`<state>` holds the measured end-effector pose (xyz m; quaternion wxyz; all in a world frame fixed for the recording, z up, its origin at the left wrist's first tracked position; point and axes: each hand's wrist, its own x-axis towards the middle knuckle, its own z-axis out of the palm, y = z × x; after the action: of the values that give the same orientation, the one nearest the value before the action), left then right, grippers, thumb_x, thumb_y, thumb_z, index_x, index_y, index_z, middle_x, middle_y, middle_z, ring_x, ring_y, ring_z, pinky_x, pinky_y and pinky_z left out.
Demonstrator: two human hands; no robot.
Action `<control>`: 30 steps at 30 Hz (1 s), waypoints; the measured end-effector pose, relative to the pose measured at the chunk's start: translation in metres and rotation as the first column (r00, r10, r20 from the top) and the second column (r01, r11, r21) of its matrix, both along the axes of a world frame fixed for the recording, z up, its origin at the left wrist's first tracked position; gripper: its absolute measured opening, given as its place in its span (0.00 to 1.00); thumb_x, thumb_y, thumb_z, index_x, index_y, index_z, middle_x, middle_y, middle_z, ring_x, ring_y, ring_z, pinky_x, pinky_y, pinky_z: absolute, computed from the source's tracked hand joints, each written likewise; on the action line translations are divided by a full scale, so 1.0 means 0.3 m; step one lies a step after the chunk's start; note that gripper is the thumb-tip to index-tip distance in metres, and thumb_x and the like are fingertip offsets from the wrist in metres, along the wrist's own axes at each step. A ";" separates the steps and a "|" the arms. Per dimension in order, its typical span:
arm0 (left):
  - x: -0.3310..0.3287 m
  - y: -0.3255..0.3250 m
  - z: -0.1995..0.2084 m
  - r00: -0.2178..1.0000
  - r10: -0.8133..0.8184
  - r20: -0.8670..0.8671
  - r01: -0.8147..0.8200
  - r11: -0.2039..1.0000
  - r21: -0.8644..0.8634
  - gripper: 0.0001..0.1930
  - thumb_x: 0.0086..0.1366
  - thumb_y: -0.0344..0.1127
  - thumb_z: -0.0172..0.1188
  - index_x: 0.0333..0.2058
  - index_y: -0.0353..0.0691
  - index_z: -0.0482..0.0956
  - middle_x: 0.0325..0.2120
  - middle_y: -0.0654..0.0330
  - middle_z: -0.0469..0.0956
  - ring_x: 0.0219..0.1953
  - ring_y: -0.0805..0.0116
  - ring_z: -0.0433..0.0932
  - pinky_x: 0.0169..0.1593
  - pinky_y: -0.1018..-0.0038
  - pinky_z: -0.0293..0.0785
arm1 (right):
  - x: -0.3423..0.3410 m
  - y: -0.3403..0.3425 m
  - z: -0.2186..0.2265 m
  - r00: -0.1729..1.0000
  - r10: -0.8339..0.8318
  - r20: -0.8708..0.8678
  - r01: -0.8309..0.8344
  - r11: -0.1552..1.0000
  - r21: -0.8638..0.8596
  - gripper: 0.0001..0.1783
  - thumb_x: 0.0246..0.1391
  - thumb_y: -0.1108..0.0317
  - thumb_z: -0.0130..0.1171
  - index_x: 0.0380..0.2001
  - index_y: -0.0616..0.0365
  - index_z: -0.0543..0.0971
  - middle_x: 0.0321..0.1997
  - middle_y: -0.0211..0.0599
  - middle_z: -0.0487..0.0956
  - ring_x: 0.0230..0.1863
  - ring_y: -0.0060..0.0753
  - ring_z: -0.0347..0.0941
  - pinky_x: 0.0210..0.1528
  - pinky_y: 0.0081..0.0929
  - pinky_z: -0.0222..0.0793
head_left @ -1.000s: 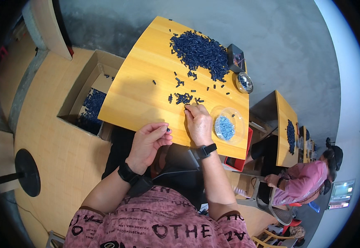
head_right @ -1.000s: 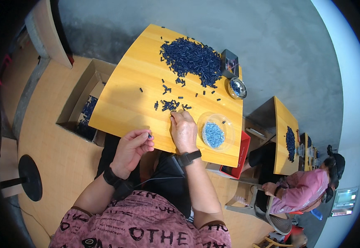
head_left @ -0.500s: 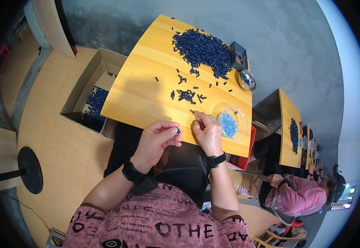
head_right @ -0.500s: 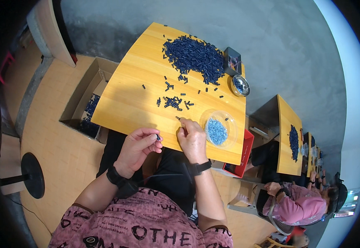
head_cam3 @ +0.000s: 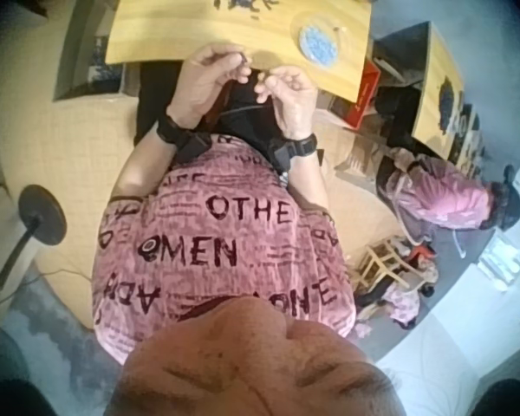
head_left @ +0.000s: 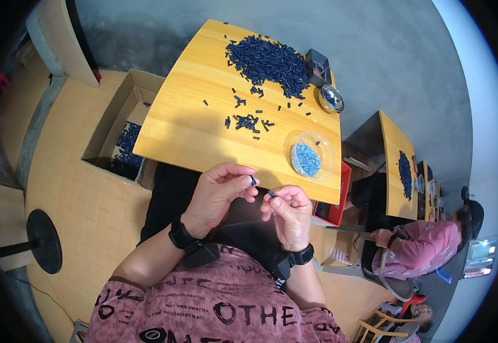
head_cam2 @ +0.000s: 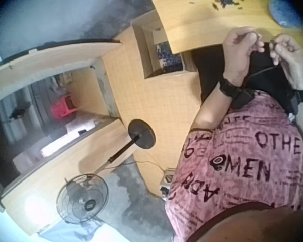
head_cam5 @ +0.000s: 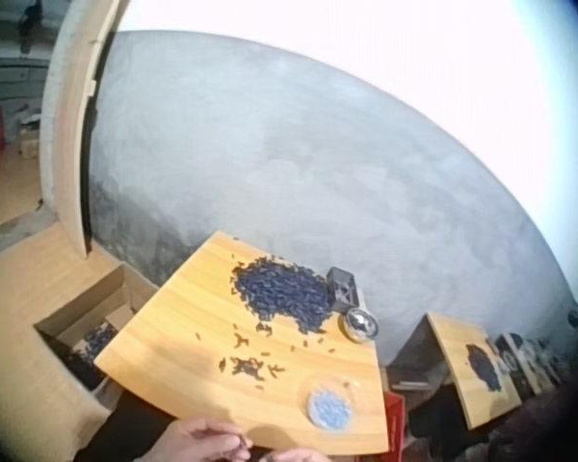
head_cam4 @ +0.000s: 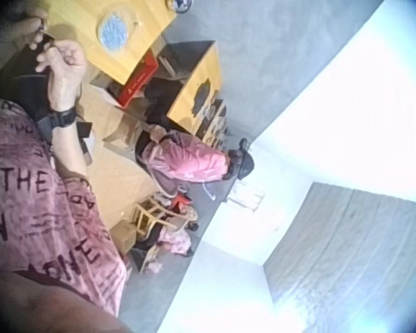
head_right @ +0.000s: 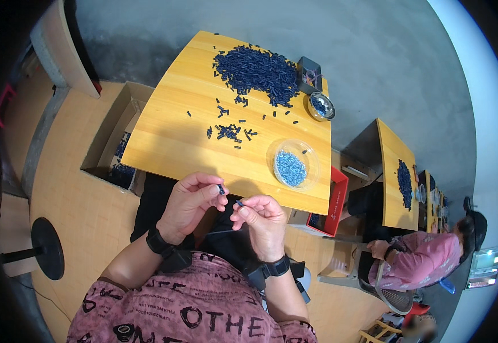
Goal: Assembling small black and blue plastic components at a workbench.
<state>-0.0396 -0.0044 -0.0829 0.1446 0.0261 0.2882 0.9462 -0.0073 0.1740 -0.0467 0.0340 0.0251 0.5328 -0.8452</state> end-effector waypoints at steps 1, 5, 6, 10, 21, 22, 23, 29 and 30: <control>0.004 0.005 0.006 1.000 -0.002 -0.003 0.002 1.000 -0.001 0.09 0.67 0.24 0.58 0.46 0.35 0.79 0.38 0.51 0.82 0.37 0.65 0.83 0.40 0.71 0.81 | 0.015 -0.008 0.002 1.000 -0.008 -0.007 0.008 1.000 -0.024 0.07 0.56 0.76 0.64 0.37 0.60 0.78 0.36 0.46 0.82 0.31 0.35 0.80 0.25 0.26 0.76; 0.020 0.022 0.034 1.000 -0.016 -0.025 0.015 1.000 -0.010 0.09 0.67 0.24 0.58 0.46 0.34 0.79 0.39 0.50 0.82 0.37 0.65 0.83 0.42 0.71 0.81 | 0.056 -0.032 -0.018 0.995 -0.043 -0.092 0.023 0.977 -0.211 0.07 0.55 0.79 0.63 0.37 0.62 0.80 0.38 0.46 0.82 0.32 0.34 0.79 0.29 0.23 0.71; 0.024 0.026 0.040 0.999 -0.017 -0.037 0.016 1.000 -0.010 0.09 0.67 0.23 0.58 0.46 0.34 0.79 0.39 0.50 0.82 0.37 0.65 0.83 0.42 0.71 0.81 | 0.060 -0.044 -0.023 0.995 -0.044 -0.094 0.023 0.977 -0.212 0.07 0.55 0.79 0.63 0.37 0.62 0.80 0.38 0.46 0.82 0.32 0.34 0.79 0.29 0.23 0.71; 0.042 0.040 0.055 0.998 -0.032 -0.047 0.031 0.999 -0.019 0.09 0.67 0.24 0.57 0.45 0.34 0.79 0.39 0.50 0.82 0.38 0.65 0.82 0.44 0.71 0.81 | 0.068 -0.069 -0.027 0.985 -0.147 -0.093 0.120 0.960 -0.252 0.07 0.55 0.80 0.64 0.37 0.61 0.81 0.38 0.41 0.80 0.29 0.27 0.73 0.31 0.20 0.67; 0.052 0.043 0.066 0.998 -0.054 -0.042 0.053 0.998 -0.024 0.08 0.68 0.24 0.57 0.45 0.34 0.80 0.37 0.53 0.82 0.39 0.66 0.81 0.44 0.72 0.80 | 0.090 -0.068 0.003 0.942 -0.219 -0.256 0.263 0.952 0.157 0.09 0.53 0.82 0.64 0.37 0.61 0.81 0.39 0.39 0.81 0.31 0.22 0.74 0.31 0.16 0.68; 0.052 0.044 0.062 0.998 -0.056 -0.041 0.055 0.998 -0.023 0.08 0.68 0.24 0.57 0.45 0.34 0.80 0.37 0.53 0.82 0.39 0.66 0.81 0.44 0.72 0.80 | 0.085 -0.069 0.006 0.952 -0.230 -0.201 0.257 0.959 0.122 0.08 0.54 0.82 0.64 0.37 0.61 0.81 0.38 0.38 0.81 0.31 0.22 0.75 0.31 0.16 0.69; 0.051 0.045 0.055 0.997 -0.054 -0.048 0.053 0.998 -0.018 0.08 0.68 0.24 0.58 0.44 0.34 0.80 0.37 0.54 0.81 0.38 0.67 0.81 0.43 0.72 0.80 | 0.084 -0.070 0.008 0.960 -0.238 -0.144 0.252 0.964 0.088 0.08 0.54 0.82 0.64 0.37 0.62 0.81 0.38 0.37 0.82 0.31 0.21 0.75 0.31 0.16 0.69; 0.049 0.044 0.058 0.998 -0.052 -0.028 0.052 0.998 -0.023 0.08 0.67 0.24 0.58 0.44 0.34 0.80 0.36 0.55 0.81 0.37 0.68 0.81 0.42 0.72 0.79 | 0.088 -0.066 0.008 0.949 -0.276 -0.149 0.308 0.913 0.269 0.06 0.54 0.80 0.66 0.37 0.64 0.82 0.37 0.35 0.82 0.33 0.20 0.76 0.33 0.16 0.69; 0.047 0.044 0.054 0.998 -0.053 -0.038 0.052 0.998 -0.019 0.08 0.67 0.24 0.58 0.44 0.34 0.80 0.36 0.55 0.81 0.37 0.68 0.81 0.42 0.72 0.80 | 0.089 -0.067 0.012 0.950 -0.276 -0.148 0.307 0.913 0.269 0.06 0.54 0.80 0.66 0.37 0.64 0.82 0.37 0.35 0.82 0.33 0.20 0.76 0.33 0.16 0.69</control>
<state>-0.0255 0.0087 -0.0666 0.1640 0.0508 0.2987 0.9388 0.0193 0.1540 -0.0431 -0.1250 0.0637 0.6419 -0.7538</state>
